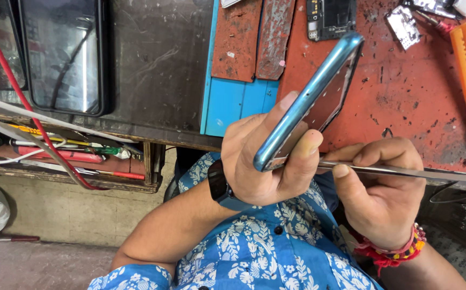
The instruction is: The person pries at the edges of a mobile phone chassis using a thin metal tool, then turns the device over and continues prying along the opposite edge and corners to separate the components.
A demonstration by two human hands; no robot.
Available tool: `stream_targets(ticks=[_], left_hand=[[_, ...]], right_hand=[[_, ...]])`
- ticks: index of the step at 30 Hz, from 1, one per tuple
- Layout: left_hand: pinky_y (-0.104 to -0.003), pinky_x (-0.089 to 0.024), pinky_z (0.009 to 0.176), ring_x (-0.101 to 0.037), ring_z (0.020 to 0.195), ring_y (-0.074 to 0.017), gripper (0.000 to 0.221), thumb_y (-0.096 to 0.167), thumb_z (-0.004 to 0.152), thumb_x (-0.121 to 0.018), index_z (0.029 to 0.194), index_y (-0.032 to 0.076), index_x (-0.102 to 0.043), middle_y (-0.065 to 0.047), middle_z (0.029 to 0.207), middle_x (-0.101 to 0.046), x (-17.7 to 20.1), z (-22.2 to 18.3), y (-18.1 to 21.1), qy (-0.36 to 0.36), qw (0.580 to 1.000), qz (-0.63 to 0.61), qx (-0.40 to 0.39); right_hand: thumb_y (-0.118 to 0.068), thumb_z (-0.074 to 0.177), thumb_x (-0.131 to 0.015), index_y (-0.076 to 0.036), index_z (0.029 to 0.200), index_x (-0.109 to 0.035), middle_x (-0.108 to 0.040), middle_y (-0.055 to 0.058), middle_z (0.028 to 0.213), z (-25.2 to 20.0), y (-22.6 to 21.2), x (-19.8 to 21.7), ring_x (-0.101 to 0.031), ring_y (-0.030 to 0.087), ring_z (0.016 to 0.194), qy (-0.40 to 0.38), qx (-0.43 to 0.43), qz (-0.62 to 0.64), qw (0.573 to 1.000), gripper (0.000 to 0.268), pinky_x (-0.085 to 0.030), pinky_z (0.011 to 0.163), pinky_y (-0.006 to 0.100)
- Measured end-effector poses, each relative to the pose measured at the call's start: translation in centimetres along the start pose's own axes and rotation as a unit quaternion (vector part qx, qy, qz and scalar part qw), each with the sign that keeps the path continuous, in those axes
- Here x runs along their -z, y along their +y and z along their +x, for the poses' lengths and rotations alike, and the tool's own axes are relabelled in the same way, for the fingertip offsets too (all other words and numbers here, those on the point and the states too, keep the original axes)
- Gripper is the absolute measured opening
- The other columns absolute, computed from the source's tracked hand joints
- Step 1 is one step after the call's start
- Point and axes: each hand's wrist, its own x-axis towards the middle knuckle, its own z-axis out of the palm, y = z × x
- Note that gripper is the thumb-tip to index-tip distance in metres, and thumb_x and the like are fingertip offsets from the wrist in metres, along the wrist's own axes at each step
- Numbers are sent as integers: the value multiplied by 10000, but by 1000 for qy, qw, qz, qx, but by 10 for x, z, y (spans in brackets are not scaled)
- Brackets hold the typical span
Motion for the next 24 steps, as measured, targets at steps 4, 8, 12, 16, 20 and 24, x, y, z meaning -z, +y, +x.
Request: stream_targets(ticks=[4, 8, 12, 16, 20, 24], left_hand=[[-276, -530, 603, -662, 675, -126, 545, 93, 1162, -636, 1567, 26, -277, -28, 867, -668, -1, 0, -1, 4, 1000, 5, -3], [-275, -538, 613, -668, 686, -129, 540, 93, 1165, -636, 1562, 24, -276, -26, 872, -665, -2, 0, 0, 1, 1000, 1, 2], [-277, -561, 646, -686, 722, -137, 543, 88, 1177, -632, 1573, 35, -265, -34, 916, -674, -1, 0, 1, -2, 1000, 5, 2], [-277, -575, 671, -703, 756, -145, 548, 90, 1184, -641, 1578, 45, -262, -53, 978, -692, 0, -1, 2, -9, 1000, 16, -2], [-278, -572, 671, -705, 761, -149, 536, 94, 1183, -651, 1572, 45, -286, -47, 987, -689, -1, -3, 2, -8, 1000, 12, 4], [-283, -569, 655, -697, 736, -144, 524, 87, 1171, -648, 1555, 16, -300, -30, 941, -678, -1, -1, 3, -6, 1000, 5, 6]], right_hand=[[28, 1043, -647, -18, 1074, -414, -713, 233, 1018, 1, -1, -1, -733, 193, 932, -1, 4, -19, 1000, 239, -612, 863, 290], [34, 1030, -650, -15, 1059, -412, -716, 231, 999, 2, -4, -3, -730, 182, 915, -4, 6, -23, 1000, 245, -606, 823, 279], [59, 990, -679, -6, 1038, -416, -709, 216, 953, 0, -8, -6, -706, 171, 851, 5, 17, -103, 995, 275, -581, 759, 260], [67, 973, -698, -5, 1054, -405, -699, 211, 961, -3, -6, -14, -724, 200, 885, 15, 67, -143, 987, 313, -599, 805, 276], [62, 959, -711, -17, 1084, -390, -701, 218, 963, -2, -5, -17, -751, 231, 892, 20, 105, -184, 977, 353, -616, 760, 276], [54, 948, -710, -16, 1070, -385, -701, 228, 1004, -1, -4, -21, -745, 235, 877, 36, 139, -211, 967, 353, -607, 718, 275]])
